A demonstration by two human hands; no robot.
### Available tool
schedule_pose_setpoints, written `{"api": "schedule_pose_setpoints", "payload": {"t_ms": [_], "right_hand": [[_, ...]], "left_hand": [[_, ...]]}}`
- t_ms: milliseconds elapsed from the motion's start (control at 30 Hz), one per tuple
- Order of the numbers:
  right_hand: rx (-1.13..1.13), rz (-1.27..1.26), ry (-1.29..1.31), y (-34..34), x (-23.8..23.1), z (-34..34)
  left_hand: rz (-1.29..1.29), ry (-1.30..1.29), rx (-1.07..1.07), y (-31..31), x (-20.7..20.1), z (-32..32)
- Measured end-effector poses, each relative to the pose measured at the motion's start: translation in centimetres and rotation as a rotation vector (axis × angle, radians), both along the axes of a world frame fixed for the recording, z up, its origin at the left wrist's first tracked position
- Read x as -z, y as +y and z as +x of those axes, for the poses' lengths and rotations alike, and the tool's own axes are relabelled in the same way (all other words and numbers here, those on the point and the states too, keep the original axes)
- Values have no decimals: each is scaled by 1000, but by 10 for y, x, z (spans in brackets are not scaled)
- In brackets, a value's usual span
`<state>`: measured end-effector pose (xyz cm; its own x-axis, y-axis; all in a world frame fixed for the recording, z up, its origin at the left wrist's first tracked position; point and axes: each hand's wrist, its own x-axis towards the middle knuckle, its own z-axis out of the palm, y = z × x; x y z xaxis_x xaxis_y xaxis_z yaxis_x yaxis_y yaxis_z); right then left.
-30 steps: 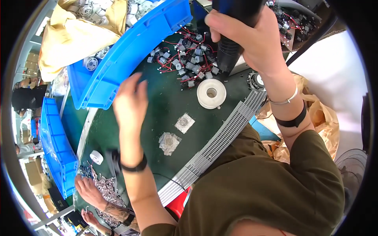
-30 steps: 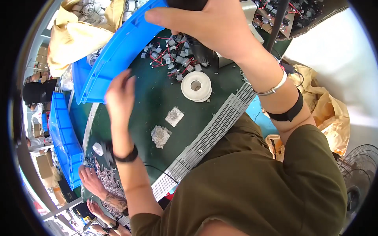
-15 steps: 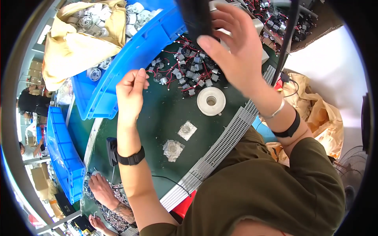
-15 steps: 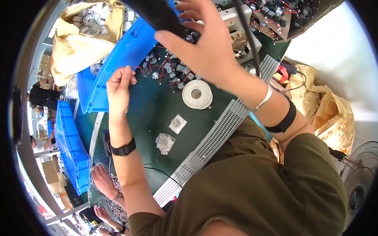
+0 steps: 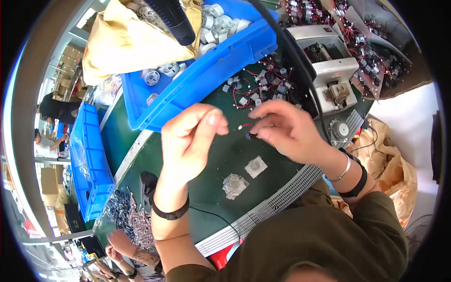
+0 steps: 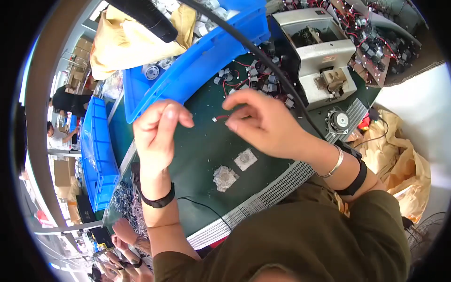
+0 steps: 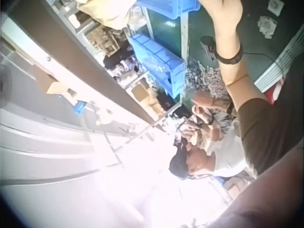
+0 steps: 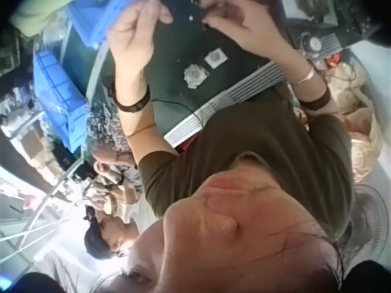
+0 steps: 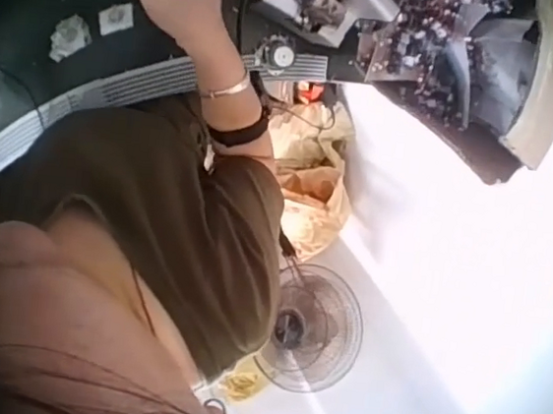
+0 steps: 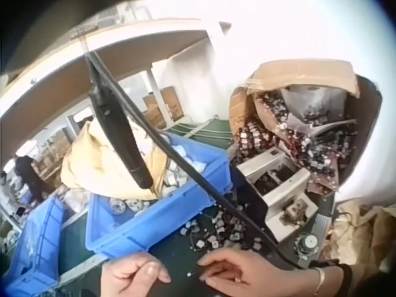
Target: The person picks up a motor and places it into a white plastic housing, then uses a power screwdriver to fasten it before setting the assembly back on the table.
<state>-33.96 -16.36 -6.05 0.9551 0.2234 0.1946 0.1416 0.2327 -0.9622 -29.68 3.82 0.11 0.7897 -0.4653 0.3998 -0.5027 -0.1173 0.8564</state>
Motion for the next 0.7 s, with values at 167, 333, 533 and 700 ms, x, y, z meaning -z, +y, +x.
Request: {"api": "schedule_pose_setpoints", "payload": {"t_ms": [167, 333, 533, 700], "right_hand": [[-63, -538, -448, 1, 6, 9], [29, -382, -209, -31, -5, 6], [37, -401, -296, -31, 0, -1], [161, -439, -322, -60, 4, -25]], "left_hand": [[402, -18, -207, 16, 35, 13], [331, 385, -220, 64, 75, -10], [754, 136, -20, 34, 69, -30], [949, -36, -497, 75, 54, -14]]}}
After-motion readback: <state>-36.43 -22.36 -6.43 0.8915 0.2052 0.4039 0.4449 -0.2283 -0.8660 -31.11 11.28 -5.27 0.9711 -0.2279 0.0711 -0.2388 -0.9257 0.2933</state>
